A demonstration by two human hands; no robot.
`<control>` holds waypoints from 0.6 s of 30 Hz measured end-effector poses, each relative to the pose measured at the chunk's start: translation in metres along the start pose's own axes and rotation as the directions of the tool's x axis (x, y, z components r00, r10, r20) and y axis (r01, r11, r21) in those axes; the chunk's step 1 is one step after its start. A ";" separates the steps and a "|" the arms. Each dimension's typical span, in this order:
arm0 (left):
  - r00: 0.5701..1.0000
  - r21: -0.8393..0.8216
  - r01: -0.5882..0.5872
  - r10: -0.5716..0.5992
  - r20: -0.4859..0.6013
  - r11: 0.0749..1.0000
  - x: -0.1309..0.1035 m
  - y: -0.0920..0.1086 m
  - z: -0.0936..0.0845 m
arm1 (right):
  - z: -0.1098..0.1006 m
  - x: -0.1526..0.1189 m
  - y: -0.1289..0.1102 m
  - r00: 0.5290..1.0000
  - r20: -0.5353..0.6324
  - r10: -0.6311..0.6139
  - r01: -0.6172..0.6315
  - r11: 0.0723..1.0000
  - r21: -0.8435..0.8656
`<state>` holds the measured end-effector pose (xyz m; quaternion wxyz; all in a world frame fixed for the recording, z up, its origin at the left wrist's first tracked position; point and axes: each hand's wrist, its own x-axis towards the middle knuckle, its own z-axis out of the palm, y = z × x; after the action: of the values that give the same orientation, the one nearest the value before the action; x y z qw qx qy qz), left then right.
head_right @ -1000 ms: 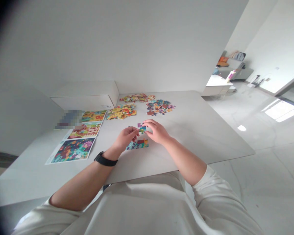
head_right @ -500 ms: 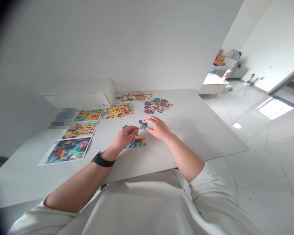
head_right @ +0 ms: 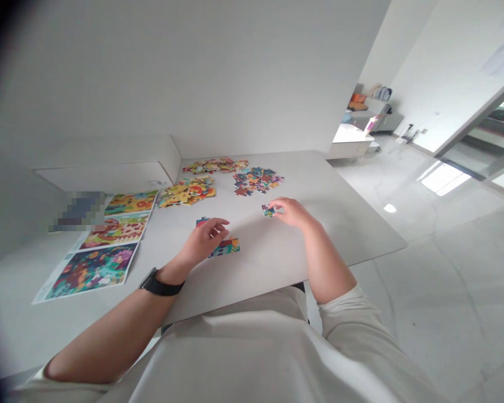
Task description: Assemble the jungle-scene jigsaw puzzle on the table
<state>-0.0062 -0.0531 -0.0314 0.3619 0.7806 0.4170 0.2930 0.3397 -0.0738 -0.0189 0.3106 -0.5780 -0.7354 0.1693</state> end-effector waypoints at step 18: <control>1.000 0.018 -0.003 0.003 -0.023 1.000 0.000 0.000 -0.001 | 0.008 0.000 0.000 0.971 0.236 0.025 0.031 0.973 -0.228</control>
<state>-0.0065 -0.0532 -0.0307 0.3494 0.7810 0.4226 0.2988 0.3340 -0.0728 -0.0250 0.1516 -0.5846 -0.7827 0.1504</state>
